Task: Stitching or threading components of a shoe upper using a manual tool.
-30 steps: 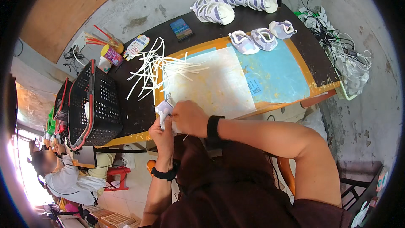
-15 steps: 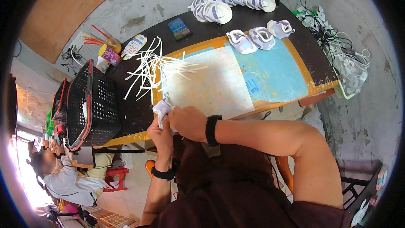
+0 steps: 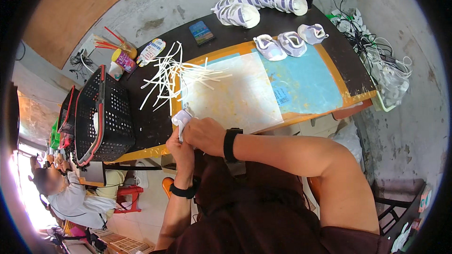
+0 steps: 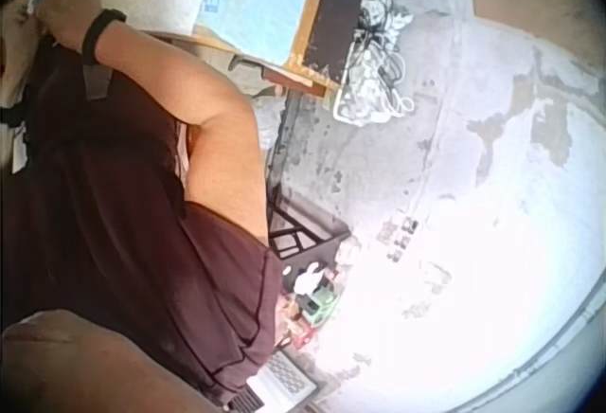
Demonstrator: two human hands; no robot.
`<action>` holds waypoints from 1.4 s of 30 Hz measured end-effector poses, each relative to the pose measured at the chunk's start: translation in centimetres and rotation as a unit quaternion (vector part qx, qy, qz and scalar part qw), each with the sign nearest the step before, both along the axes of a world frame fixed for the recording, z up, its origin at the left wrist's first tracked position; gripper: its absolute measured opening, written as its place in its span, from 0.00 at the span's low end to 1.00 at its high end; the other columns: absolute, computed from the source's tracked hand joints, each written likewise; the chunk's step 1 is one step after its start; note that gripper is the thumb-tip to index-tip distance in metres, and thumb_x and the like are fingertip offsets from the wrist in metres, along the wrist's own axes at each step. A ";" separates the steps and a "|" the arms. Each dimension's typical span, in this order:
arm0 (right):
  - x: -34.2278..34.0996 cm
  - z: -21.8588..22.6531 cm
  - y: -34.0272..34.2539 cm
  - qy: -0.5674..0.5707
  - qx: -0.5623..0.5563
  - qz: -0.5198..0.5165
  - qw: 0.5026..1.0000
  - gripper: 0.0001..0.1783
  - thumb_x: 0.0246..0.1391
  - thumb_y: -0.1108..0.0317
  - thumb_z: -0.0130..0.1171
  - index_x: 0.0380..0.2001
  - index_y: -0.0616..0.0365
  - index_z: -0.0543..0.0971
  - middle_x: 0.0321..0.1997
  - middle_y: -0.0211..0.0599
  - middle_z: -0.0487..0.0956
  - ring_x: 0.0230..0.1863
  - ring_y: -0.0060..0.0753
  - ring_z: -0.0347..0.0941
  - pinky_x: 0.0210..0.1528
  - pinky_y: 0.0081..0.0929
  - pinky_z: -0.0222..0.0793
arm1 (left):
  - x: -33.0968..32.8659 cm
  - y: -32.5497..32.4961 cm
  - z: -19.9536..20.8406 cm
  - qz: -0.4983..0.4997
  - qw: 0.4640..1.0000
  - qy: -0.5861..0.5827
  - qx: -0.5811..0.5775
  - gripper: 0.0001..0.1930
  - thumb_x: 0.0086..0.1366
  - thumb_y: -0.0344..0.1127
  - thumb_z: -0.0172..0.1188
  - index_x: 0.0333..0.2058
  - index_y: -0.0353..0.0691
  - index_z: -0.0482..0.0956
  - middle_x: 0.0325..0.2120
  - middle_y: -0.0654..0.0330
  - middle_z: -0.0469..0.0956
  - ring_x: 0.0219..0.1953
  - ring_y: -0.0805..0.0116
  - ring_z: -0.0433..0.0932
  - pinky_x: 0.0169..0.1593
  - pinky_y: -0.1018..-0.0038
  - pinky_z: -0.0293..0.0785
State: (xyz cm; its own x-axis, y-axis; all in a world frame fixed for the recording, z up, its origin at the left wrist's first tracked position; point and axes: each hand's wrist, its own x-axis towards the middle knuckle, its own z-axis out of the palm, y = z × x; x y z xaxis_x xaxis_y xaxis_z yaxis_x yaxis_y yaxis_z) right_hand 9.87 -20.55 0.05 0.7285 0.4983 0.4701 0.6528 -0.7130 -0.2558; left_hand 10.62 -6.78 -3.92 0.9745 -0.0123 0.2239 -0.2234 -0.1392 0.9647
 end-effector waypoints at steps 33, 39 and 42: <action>1.1 3.4 -1.5 0.469 0.473 -0.015 0.746 0.11 0.46 0.63 0.64 0.20 0.60 0.83 0.11 0.20 0.66 0.11 0.11 0.53 0.14 0.16 0.42 | -0.2 3.8 3.6 -0.196 0.923 0.176 -0.279 0.22 0.66 0.35 0.56 0.57 0.35 0.66 0.48 0.58 0.76 0.48 0.68 0.76 0.55 0.70 0.69; 1.5 3.2 -1.7 0.513 0.468 -0.025 0.719 0.08 0.43 0.66 0.66 0.21 0.61 0.82 0.13 0.21 0.67 0.12 0.11 0.53 0.16 0.16 0.42 | -0.1 3.9 3.6 -0.197 0.936 0.167 -0.240 0.21 0.66 0.33 0.56 0.56 0.35 0.67 0.47 0.58 0.76 0.47 0.70 0.75 0.54 0.71 0.69; 2.2 0.8 -1.1 0.449 0.466 -0.016 0.762 0.09 0.44 0.68 0.65 0.20 0.63 0.80 0.14 0.21 0.68 0.15 0.12 0.57 0.17 0.18 0.49 | 0.1 4.3 3.1 -0.195 0.940 0.164 -0.228 0.22 0.66 0.34 0.57 0.56 0.36 0.67 0.45 0.59 0.77 0.45 0.70 0.75 0.53 0.71 0.69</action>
